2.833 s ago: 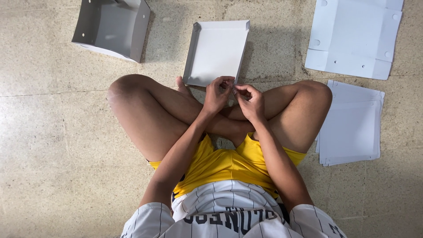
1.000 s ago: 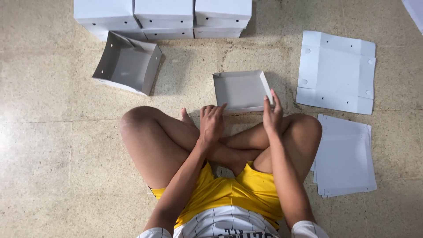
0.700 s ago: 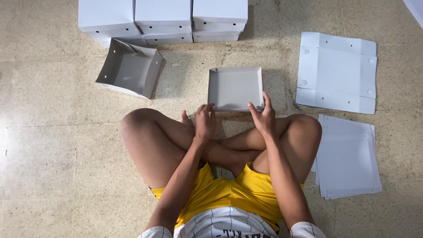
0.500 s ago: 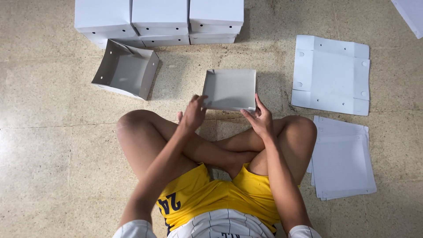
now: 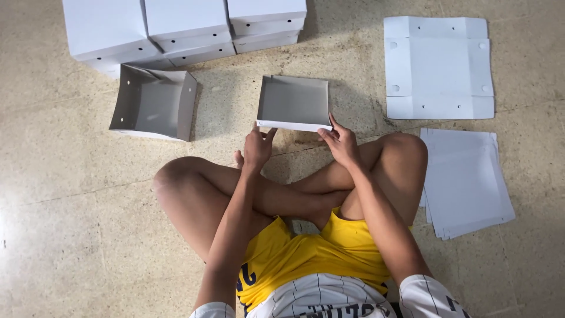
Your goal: Manually folding and assembling cardboard boxes from flat pre-scored templates while sitting on the floor.
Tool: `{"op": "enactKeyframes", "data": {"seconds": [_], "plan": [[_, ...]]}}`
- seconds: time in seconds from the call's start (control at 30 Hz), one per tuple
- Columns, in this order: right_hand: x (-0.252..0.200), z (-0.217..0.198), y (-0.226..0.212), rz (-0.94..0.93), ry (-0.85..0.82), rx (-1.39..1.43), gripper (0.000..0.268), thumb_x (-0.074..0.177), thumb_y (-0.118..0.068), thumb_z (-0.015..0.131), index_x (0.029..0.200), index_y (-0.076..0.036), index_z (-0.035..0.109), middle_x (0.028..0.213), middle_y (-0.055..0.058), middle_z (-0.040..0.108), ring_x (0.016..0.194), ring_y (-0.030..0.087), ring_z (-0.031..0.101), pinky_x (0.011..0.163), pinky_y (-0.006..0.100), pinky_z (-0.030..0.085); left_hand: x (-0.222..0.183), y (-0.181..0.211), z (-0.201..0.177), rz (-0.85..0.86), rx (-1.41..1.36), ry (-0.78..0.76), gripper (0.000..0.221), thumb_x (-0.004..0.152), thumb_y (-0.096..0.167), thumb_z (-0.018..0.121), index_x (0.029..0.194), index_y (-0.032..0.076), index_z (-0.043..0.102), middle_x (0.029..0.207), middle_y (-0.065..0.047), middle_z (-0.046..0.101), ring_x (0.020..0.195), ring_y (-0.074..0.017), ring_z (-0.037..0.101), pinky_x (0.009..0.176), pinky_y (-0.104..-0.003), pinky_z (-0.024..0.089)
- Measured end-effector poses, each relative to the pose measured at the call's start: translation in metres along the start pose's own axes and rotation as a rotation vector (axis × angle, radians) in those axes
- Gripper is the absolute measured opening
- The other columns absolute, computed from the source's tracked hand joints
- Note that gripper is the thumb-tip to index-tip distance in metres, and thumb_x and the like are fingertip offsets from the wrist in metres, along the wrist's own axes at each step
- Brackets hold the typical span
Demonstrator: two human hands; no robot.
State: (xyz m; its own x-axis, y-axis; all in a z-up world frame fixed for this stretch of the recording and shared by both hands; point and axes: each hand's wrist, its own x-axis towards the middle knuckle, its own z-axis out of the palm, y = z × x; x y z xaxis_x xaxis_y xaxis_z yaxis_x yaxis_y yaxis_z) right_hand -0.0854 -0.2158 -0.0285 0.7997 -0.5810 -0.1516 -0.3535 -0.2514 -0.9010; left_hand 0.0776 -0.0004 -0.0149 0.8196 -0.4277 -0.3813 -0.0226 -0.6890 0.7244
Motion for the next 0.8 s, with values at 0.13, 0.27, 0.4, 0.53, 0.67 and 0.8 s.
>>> {"op": "enactKeyframes", "data": {"seconds": [0.13, 0.27, 0.4, 0.53, 0.67, 0.8], "plan": [[0.007, 0.002, 0.024, -0.012, -0.008, -0.048, 0.062, 0.096, -0.039, 0.072, 0.151, -0.021, 0.049, 0.082, 0.007, 0.077, 0.077, 0.012, 0.067, 0.068, 0.027, 0.047, -0.009, 0.01, -0.014, 0.049, -0.156, -0.013, 0.096, 0.096, 0.043, 0.069, 0.156, -0.007, 0.014, 0.13, -0.034, 0.06, 0.115, -0.0465, 0.064, 0.099, -0.058, 0.05], [0.001, 0.002, 0.018, -0.016, -0.013, -0.024, 0.057, 0.098, -0.032, 0.069, 0.151, -0.019, 0.05, 0.078, 0.012, 0.074, 0.076, 0.014, 0.064, 0.066, 0.028, 0.048, -0.029, 0.036, -0.031, 0.158, -0.23, 0.067, 0.065, 0.102, 0.034, 0.06, 0.149, -0.005, 0.038, 0.121, -0.025, 0.069, 0.098, -0.0344, 0.073, 0.086, -0.046, 0.056], [-0.007, -0.002, -0.011, -0.005, -0.024, 0.041, 0.055, 0.103, -0.032, 0.06, 0.154, -0.02, 0.046, 0.091, 0.022, 0.075, 0.091, 0.02, 0.071, 0.077, 0.033, 0.054, -0.014, 0.009, -0.014, 0.183, -0.231, 0.097, 0.059, 0.103, 0.031, 0.06, 0.147, -0.006, 0.044, 0.113, -0.023, 0.072, 0.089, -0.028, 0.073, 0.079, -0.044, 0.055], [-0.015, -0.007, -0.027, 0.001, -0.027, 0.036, 0.049, 0.108, -0.03, 0.049, 0.154, -0.016, 0.044, 0.106, 0.025, 0.072, 0.103, 0.024, 0.069, 0.086, 0.038, 0.055, -0.011, 0.001, -0.008, 0.2, -0.208, 0.115, 0.053, 0.106, 0.032, 0.049, 0.144, -0.005, 0.048, 0.089, -0.018, 0.074, 0.074, -0.0248, 0.069, 0.069, -0.043, 0.051], [-0.007, -0.007, -0.013, -0.003, -0.049, -0.045, 0.048, 0.106, -0.03, 0.05, 0.153, -0.02, 0.046, 0.093, 0.023, 0.075, 0.094, 0.03, 0.073, 0.079, 0.042, 0.054, -0.008, -0.002, -0.006, 0.166, -0.141, 0.129, 0.05, 0.103, 0.03, 0.052, 0.142, -0.002, 0.053, 0.095, -0.015, 0.076, 0.073, -0.0261, 0.072, 0.065, -0.042, 0.053], [-0.015, -0.01, -0.037, 0.016, -0.046, -0.005, 0.052, 0.106, -0.029, 0.05, 0.156, -0.018, 0.04, 0.093, 0.02, 0.076, 0.093, 0.027, 0.074, 0.081, 0.041, 0.055, -0.017, 0.014, -0.012, 0.172, -0.149, 0.12, 0.052, 0.105, 0.029, 0.048, 0.144, -0.006, 0.05, 0.098, -0.018, 0.075, 0.071, -0.0246, 0.072, 0.062, -0.043, 0.052]]}}
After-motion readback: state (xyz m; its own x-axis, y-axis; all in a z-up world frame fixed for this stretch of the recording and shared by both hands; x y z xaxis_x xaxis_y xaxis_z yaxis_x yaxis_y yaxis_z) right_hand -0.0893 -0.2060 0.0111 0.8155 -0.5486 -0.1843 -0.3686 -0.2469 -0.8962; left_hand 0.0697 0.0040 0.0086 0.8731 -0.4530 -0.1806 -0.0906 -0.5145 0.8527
